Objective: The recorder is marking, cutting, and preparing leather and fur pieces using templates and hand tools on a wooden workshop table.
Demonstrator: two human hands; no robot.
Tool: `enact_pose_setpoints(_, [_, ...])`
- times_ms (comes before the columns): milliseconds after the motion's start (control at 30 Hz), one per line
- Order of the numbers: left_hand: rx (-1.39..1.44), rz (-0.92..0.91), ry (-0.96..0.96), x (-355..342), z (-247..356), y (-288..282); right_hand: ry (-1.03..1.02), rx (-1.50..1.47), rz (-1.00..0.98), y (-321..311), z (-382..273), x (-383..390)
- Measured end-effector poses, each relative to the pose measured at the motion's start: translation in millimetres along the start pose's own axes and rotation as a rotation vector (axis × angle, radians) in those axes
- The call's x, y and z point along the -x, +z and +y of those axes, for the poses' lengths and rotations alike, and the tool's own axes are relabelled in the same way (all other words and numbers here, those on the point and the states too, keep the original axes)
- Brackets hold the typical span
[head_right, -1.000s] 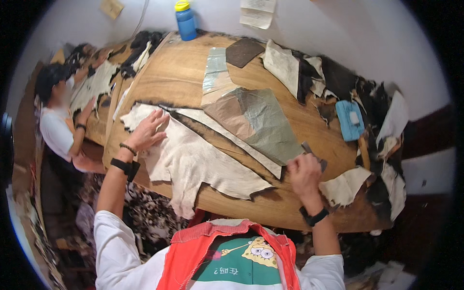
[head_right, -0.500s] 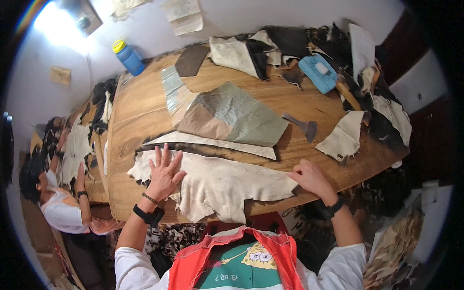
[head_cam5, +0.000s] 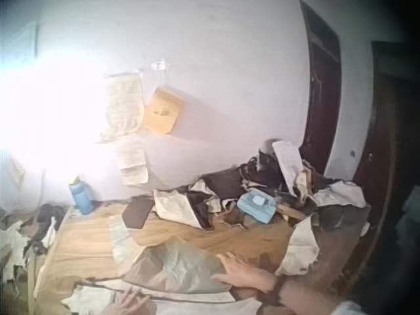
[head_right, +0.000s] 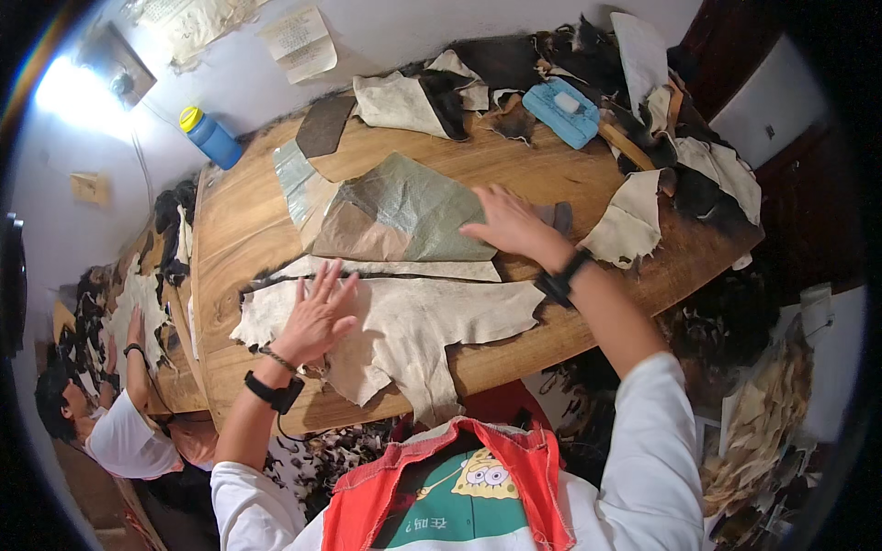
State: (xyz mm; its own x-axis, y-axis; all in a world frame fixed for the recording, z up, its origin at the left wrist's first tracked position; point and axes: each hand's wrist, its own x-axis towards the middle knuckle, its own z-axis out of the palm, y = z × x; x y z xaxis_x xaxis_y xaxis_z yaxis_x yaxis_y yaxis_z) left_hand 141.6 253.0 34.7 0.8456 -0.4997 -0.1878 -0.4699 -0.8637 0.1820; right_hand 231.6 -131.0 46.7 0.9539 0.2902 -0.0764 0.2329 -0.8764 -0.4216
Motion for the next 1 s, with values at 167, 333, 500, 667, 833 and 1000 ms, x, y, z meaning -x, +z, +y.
enact_pose_setpoints(167, [-0.026,0.012,0.015,-18,11,23,0.086,0.053,-0.008,18,0,-67])
enact_pose_setpoints(333, [-0.063,0.031,-0.001,-15,10,21,0.14,-0.057,-0.197,17,4,-95])
enact_pose_setpoints(500, [0.028,0.054,0.051,-19,12,16,-0.055,-0.121,-0.099,14,-2,-86])
enact_pose_setpoints(667, [0.473,0.363,0.118,13,-2,7,-0.294,-0.006,-0.054,-6,-83,-1])
enact_pose_setpoints(833, [0.624,0.437,0.494,33,101,-40,-0.668,0.148,-0.038,29,-102,84])
enact_pose_setpoints(1000, [0.504,-0.224,0.08,-4,100,-29,-0.743,0.278,-0.189,61,-94,108])
